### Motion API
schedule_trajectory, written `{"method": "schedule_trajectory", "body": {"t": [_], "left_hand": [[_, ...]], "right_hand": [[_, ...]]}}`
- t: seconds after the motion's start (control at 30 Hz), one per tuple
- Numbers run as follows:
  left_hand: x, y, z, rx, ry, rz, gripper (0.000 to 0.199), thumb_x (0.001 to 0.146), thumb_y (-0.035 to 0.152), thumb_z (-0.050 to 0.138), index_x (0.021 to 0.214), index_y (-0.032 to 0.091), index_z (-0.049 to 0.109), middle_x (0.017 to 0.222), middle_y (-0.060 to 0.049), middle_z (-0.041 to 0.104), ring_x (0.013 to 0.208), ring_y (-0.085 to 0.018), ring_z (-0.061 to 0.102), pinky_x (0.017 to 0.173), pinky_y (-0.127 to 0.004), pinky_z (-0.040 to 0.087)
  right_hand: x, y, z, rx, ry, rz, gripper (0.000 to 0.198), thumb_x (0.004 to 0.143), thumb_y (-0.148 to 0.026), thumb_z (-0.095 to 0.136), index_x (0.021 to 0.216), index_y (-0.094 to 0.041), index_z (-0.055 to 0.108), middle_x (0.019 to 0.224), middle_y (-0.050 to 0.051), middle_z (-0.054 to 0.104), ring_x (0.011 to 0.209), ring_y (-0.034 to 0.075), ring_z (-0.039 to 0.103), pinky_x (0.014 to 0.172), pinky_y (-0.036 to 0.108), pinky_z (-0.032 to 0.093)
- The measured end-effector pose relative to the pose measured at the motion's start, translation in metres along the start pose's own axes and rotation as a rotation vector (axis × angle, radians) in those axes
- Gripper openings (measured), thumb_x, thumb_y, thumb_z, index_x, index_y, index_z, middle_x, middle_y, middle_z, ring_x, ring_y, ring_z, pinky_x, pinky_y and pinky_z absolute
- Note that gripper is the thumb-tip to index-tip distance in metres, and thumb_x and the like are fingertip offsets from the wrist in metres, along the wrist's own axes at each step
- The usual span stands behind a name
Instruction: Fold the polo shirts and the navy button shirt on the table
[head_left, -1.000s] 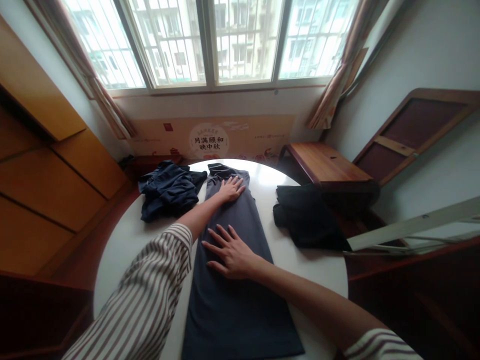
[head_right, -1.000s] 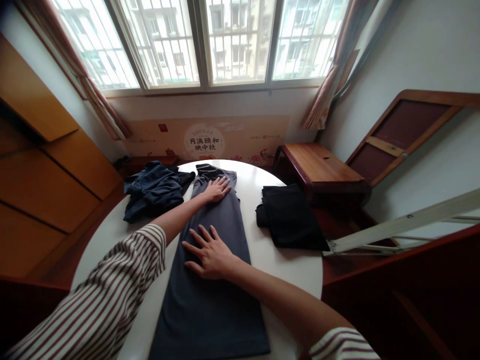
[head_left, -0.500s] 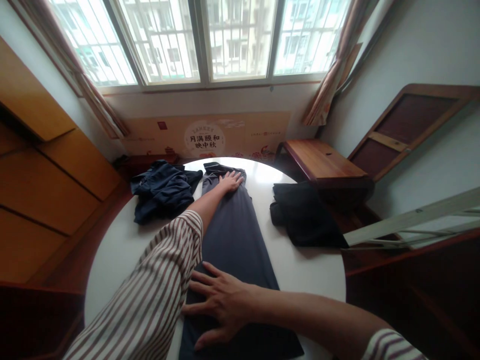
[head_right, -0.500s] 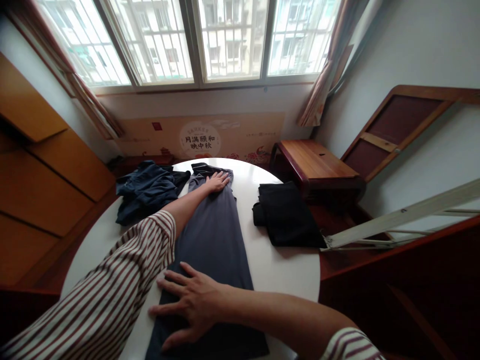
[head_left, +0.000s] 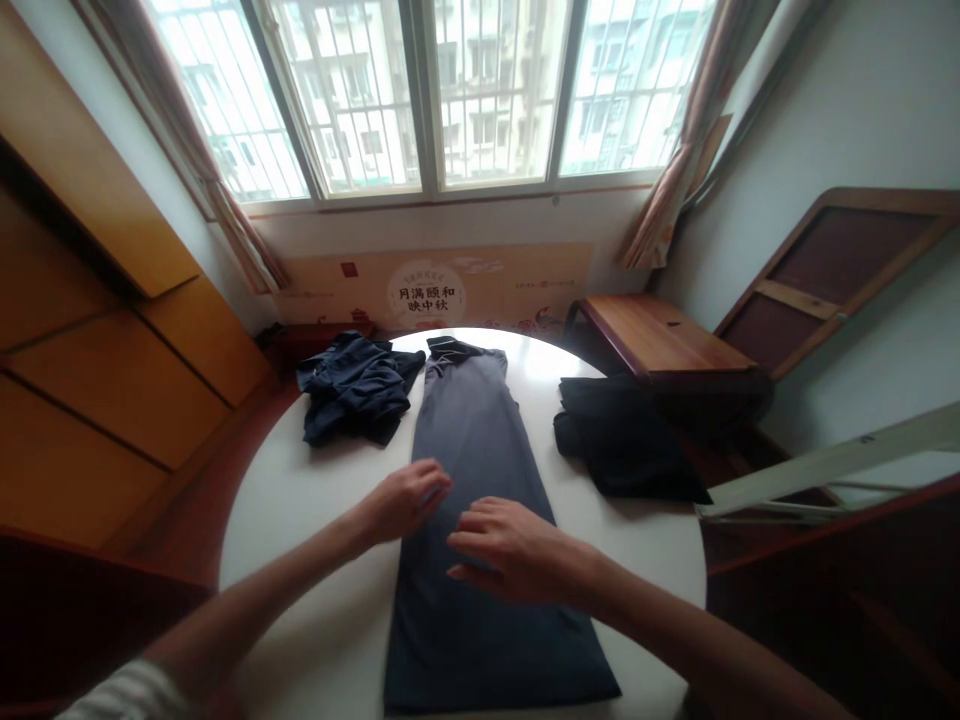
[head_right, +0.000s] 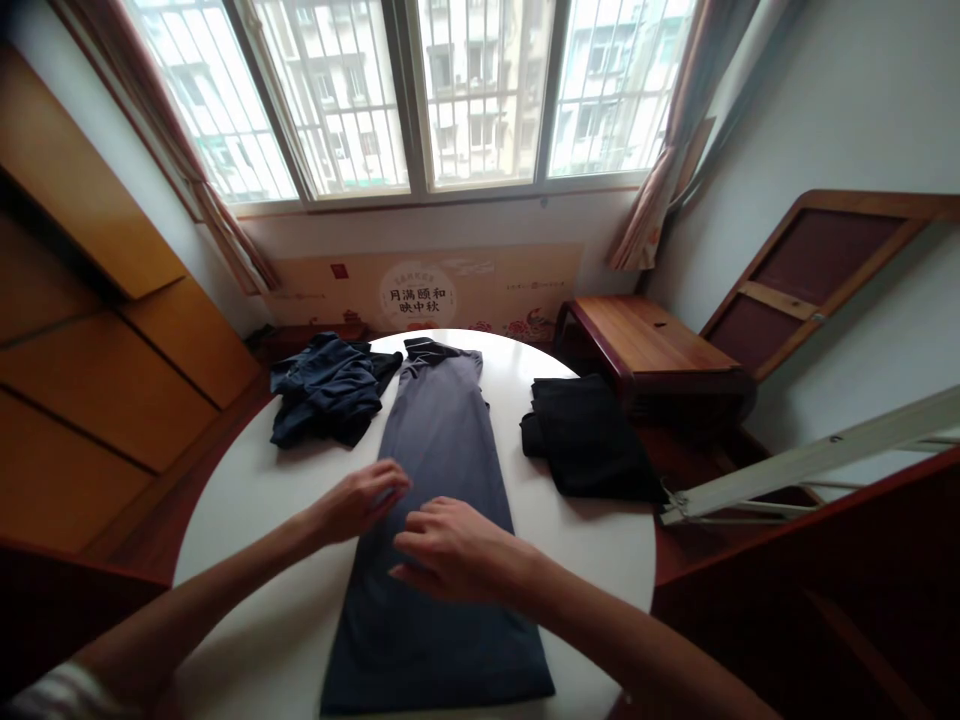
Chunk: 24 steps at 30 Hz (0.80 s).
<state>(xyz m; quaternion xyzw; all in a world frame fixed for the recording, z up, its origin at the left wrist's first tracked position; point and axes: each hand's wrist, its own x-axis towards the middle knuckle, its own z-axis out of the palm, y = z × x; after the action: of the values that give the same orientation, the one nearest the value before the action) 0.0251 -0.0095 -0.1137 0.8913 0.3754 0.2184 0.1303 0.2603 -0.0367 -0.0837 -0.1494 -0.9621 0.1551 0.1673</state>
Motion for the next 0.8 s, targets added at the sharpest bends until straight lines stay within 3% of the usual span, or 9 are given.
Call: {"method": "schedule_trajectory", "body": {"t": [0.1, 0.17, 0.27, 0.4, 0.57, 0.67, 0.8], "left_hand": [[-0.079, 0.037, -0.010, -0.013, -0.096, 0.132, 0.018, 0.095, 0.032, 0.058, 0.110, 0.024, 0.066, 0.100, -0.009, 0.068, 0.089, -0.019, 0.065, 0.080, -0.031, 0.056], [-0.115, 0.054, -0.015, -0.006, -0.130, 0.185, 0.040, 0.088, 0.045, 0.068, 0.122, 0.025, 0.062, 0.109, -0.012, 0.070, 0.098, -0.024, 0.065, 0.085, -0.036, 0.057], [-0.143, 0.068, -0.016, 0.042, -0.114, 0.217, 0.062, 0.086, 0.045, 0.070, 0.140, 0.024, 0.049, 0.122, -0.015, 0.068, 0.107, -0.028, 0.065, 0.090, -0.041, 0.057], [-0.150, 0.073, -0.004, 0.071, -0.084, 0.214, 0.057, 0.091, 0.015, 0.056, 0.146, 0.028, 0.042, 0.123, -0.013, 0.069, 0.095, -0.023, 0.069, 0.081, -0.037, 0.060], [-0.142, 0.075, 0.008, 0.065, -0.041, 0.228, 0.051, 0.095, 0.007, 0.042, 0.142, 0.027, 0.044, 0.110, -0.012, 0.073, 0.084, -0.021, 0.070, 0.075, -0.035, 0.060], [-0.141, 0.082, 0.008, -0.073, 0.057, 0.153, 0.040, 0.097, 0.010, 0.041, 0.133, 0.026, 0.050, 0.096, -0.009, 0.073, 0.080, -0.020, 0.069, 0.072, -0.031, 0.059], [-0.152, 0.105, -0.006, -0.187, 0.119, 0.001, 0.029, 0.097, 0.015, 0.046, 0.121, 0.028, 0.056, 0.096, -0.007, 0.072, 0.084, -0.018, 0.069, 0.074, -0.027, 0.059]], "right_hand": [[-0.044, -0.012, -0.021, -0.019, -0.064, 0.038, 0.033, 0.096, -0.048, 0.055, 0.097, -0.018, 0.068, 0.086, 0.009, 0.070, 0.086, 0.022, 0.065, 0.089, 0.039, 0.050], [-0.079, -0.020, -0.025, 0.007, -0.104, 0.081, 0.046, 0.090, -0.056, 0.062, 0.116, -0.019, 0.067, 0.109, 0.014, 0.071, 0.107, 0.028, 0.065, 0.101, 0.046, 0.047], [-0.129, -0.031, -0.015, -0.017, -0.170, 0.154, 0.076, 0.083, -0.058, 0.068, 0.147, -0.022, 0.048, 0.145, 0.016, 0.053, 0.137, 0.036, 0.046, 0.110, 0.054, 0.042], [-0.167, -0.042, 0.014, -0.063, -0.090, 0.232, 0.069, 0.092, -0.034, 0.063, 0.154, -0.028, 0.036, 0.154, 0.009, 0.041, 0.141, 0.030, 0.040, 0.111, 0.043, 0.047], [-0.174, -0.045, 0.041, -0.055, 0.144, 0.213, 0.058, 0.092, -0.013, 0.054, 0.149, -0.024, 0.046, 0.148, 0.010, 0.050, 0.137, 0.026, 0.045, 0.109, 0.035, 0.049], [-0.174, -0.046, 0.040, -0.065, 0.172, 0.181, 0.058, 0.092, -0.006, 0.048, 0.148, -0.023, 0.047, 0.141, 0.010, 0.058, 0.133, 0.023, 0.052, 0.107, 0.033, 0.050], [-0.169, -0.064, 0.017, -0.002, 0.153, 0.126, 0.057, 0.093, -0.009, 0.048, 0.148, -0.026, 0.043, 0.127, 0.009, 0.068, 0.118, 0.023, 0.064, 0.099, 0.030, 0.057]]}}
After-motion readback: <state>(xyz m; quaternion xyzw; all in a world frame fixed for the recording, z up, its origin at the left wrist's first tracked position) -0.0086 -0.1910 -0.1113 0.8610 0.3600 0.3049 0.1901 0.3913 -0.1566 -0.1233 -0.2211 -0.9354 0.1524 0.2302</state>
